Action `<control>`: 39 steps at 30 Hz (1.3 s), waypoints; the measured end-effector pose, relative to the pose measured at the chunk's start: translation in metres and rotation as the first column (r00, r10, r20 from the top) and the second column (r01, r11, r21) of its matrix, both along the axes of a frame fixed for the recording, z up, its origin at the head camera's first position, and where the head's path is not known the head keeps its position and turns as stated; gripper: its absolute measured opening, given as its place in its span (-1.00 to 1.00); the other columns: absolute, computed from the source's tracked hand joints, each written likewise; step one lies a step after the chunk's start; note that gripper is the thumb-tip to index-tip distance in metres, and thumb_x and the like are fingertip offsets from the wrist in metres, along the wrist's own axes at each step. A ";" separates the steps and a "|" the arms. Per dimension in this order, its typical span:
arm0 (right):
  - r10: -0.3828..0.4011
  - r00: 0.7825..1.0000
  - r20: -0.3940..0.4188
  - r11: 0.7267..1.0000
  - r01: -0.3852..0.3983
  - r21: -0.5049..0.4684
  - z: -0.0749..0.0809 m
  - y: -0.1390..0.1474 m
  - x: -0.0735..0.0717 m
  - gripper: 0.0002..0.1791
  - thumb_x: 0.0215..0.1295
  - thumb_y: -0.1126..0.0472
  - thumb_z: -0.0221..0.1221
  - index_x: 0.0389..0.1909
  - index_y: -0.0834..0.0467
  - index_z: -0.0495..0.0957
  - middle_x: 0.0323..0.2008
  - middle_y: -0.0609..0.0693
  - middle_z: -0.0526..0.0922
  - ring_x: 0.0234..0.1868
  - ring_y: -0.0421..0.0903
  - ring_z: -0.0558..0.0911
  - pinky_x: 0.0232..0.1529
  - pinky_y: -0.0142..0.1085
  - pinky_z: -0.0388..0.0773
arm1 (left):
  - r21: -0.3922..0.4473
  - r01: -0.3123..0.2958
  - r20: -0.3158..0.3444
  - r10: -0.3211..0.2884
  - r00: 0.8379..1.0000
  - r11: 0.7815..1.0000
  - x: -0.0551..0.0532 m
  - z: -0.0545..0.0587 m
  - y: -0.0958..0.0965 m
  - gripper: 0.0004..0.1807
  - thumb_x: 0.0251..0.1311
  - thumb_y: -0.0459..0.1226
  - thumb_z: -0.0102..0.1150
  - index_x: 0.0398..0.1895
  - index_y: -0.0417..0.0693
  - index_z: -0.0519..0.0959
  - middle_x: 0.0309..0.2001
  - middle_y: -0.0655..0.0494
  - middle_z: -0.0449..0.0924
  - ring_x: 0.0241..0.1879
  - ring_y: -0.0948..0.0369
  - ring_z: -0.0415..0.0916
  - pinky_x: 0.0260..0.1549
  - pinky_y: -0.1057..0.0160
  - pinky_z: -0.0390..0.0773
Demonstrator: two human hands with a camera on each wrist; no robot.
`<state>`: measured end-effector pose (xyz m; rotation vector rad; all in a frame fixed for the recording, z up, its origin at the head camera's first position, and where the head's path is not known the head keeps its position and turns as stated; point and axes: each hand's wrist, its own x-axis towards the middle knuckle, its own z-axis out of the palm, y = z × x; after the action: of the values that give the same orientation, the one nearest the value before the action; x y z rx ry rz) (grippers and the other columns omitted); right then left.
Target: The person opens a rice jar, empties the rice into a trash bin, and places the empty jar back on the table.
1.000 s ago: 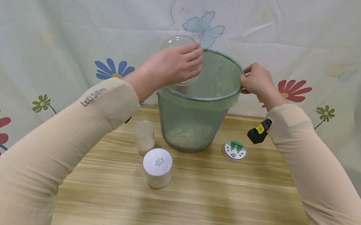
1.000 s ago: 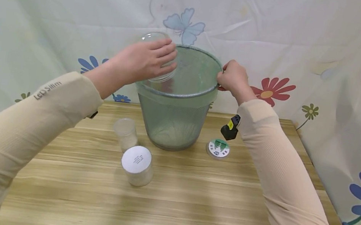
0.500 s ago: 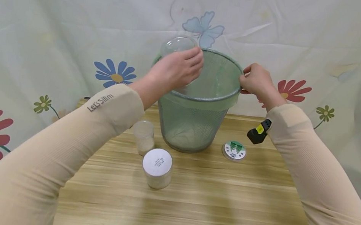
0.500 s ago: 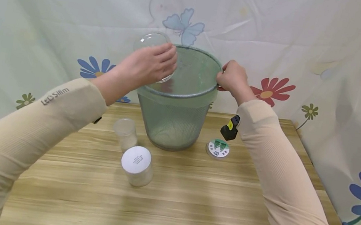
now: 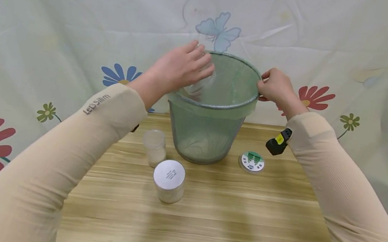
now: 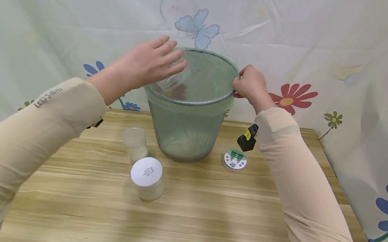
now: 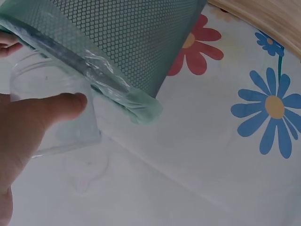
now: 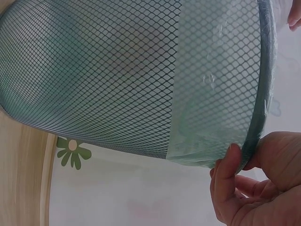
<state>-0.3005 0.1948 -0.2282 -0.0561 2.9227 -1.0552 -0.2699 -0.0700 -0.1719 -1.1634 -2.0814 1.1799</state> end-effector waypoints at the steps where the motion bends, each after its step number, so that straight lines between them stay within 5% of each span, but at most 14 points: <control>1: 0.000 1.000 -0.001 1.000 0.000 0.000 0.000 0.000 0.000 -0.49 0.32 0.20 -0.19 0.21 0.39 0.15 0.03 0.31 0.41 -0.24 0.01 0.64 -0.23 -0.29 0.62 | 0.014 0.002 0.000 -0.002 1.000 1.000 -0.001 0.000 -0.002 -0.38 0.09 -0.41 0.16 0.23 -0.18 0.17 0.19 -0.18 0.26 0.20 -0.10 0.22 0.25 0.04 0.19; 10: -0.007 1.000 0.001 1.000 0.007 0.016 0.000 0.003 0.000 -0.49 0.31 0.19 -0.20 0.22 0.38 0.14 0.05 0.31 0.41 -0.32 -0.07 0.65 -0.12 -0.19 0.59 | 0.138 -0.037 0.000 0.038 0.999 0.990 -0.005 0.004 -0.020 -0.25 0.06 -0.27 0.24 0.28 -0.22 0.10 0.22 -0.22 0.26 0.17 -0.08 0.22 0.14 0.06 0.27; 14: -0.008 1.000 -0.003 1.000 0.008 0.030 0.000 0.005 -0.001 -0.49 0.31 0.20 -0.19 0.21 0.38 0.15 0.03 0.31 0.43 -0.45 -0.20 0.62 -0.16 -0.22 0.60 | 0.185 -0.079 0.053 0.070 0.996 0.980 -0.006 0.006 -0.024 -0.11 -0.02 -0.11 0.32 0.30 -0.27 0.07 0.23 -0.25 0.25 0.18 -0.10 0.23 0.13 0.07 0.30; 17: -0.010 1.000 -0.006 0.999 0.011 0.030 0.000 0.005 -0.001 -0.50 0.30 0.21 -0.19 0.20 0.39 0.16 0.02 0.31 0.44 -0.49 -0.26 0.60 -0.23 -0.28 0.61 | 0.255 -0.137 0.144 0.103 0.984 0.957 -0.008 0.008 -0.027 -0.04 -0.05 -0.05 0.34 0.29 -0.32 0.05 0.23 -0.28 0.22 0.17 -0.12 0.21 0.14 0.05 0.31; 20: -0.014 1.000 -0.006 1.000 0.014 0.026 0.000 0.005 -0.001 -0.50 0.29 0.21 -0.19 0.20 0.39 0.16 0.03 0.31 0.45 -0.51 -0.28 0.59 -0.25 -0.30 0.61 | 0.344 -0.228 0.240 0.150 0.959 0.911 -0.010 0.009 -0.035 0.00 -0.08 -0.02 0.35 0.28 -0.36 0.02 0.22 -0.28 0.20 0.16 -0.13 0.18 0.16 0.03 0.30; 28: -0.020 1.000 -0.002 1.000 0.020 0.012 -0.001 0.005 -0.001 -0.50 0.30 0.20 -0.20 0.20 0.38 0.15 0.04 0.31 0.44 -0.50 -0.27 0.59 -0.21 -0.27 0.61 | 0.526 -0.423 0.401 0.224 0.888 0.737 -0.016 0.010 -0.064 0.08 -0.06 0.00 0.32 0.35 -0.35 -0.08 0.28 -0.29 0.13 0.23 -0.17 0.12 0.25 -0.01 0.20; 30: -0.020 1.000 -0.002 1.000 0.020 0.005 -0.001 0.004 -0.001 -0.50 0.31 0.19 -0.20 0.20 0.38 0.15 0.04 0.31 0.44 -0.48 -0.26 0.59 -0.21 -0.28 0.61 | 0.585 -0.484 0.457 0.228 0.860 0.651 -0.017 0.007 -0.073 0.08 -0.05 -0.01 0.32 0.38 -0.30 -0.10 0.29 -0.28 0.12 0.24 -0.18 0.10 0.23 -0.05 0.22; 35: -0.024 1.000 -0.002 0.999 0.024 -0.033 -0.003 0.003 -0.001 -0.50 0.30 0.19 -0.19 0.21 0.37 0.15 0.03 0.30 0.43 -0.41 -0.19 0.61 -0.25 -0.33 0.62 | 0.687 -0.619 0.588 0.209 0.781 0.380 -0.017 -0.002 -0.098 0.08 -0.05 -0.02 0.31 0.42 -0.14 -0.14 0.32 -0.25 0.07 0.25 -0.17 0.10 0.08 -0.20 0.34; 37: -0.027 1.000 -0.005 0.999 0.027 -0.046 -0.003 0.003 -0.001 -0.50 0.30 0.20 -0.19 0.20 0.37 0.15 0.02 0.29 0.43 -0.38 -0.17 0.61 -0.28 -0.35 0.62 | 0.696 -0.644 0.614 0.203 0.763 0.317 -0.017 -0.006 -0.106 0.08 -0.05 -0.01 0.30 0.43 -0.10 -0.14 0.32 -0.25 0.07 0.23 -0.18 0.12 0.04 -0.24 0.35; 39: -0.029 1.000 -0.010 0.998 0.029 -0.055 -0.004 0.003 -0.001 -0.51 0.30 0.20 -0.19 0.20 0.37 0.16 0.02 0.29 0.43 -0.37 -0.16 0.60 -0.29 -0.37 0.62 | 0.702 -0.654 0.624 0.198 0.756 0.282 -0.017 -0.011 -0.114 0.07 -0.05 -0.01 0.30 0.42 -0.09 -0.13 0.30 -0.27 0.10 0.19 -0.20 0.15 0.03 -0.26 0.35</control>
<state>-0.3018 0.1975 -0.2322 -0.0211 2.9131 -1.1423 -0.2865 -0.1841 -0.1830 -0.2428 -2.8613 -0.2821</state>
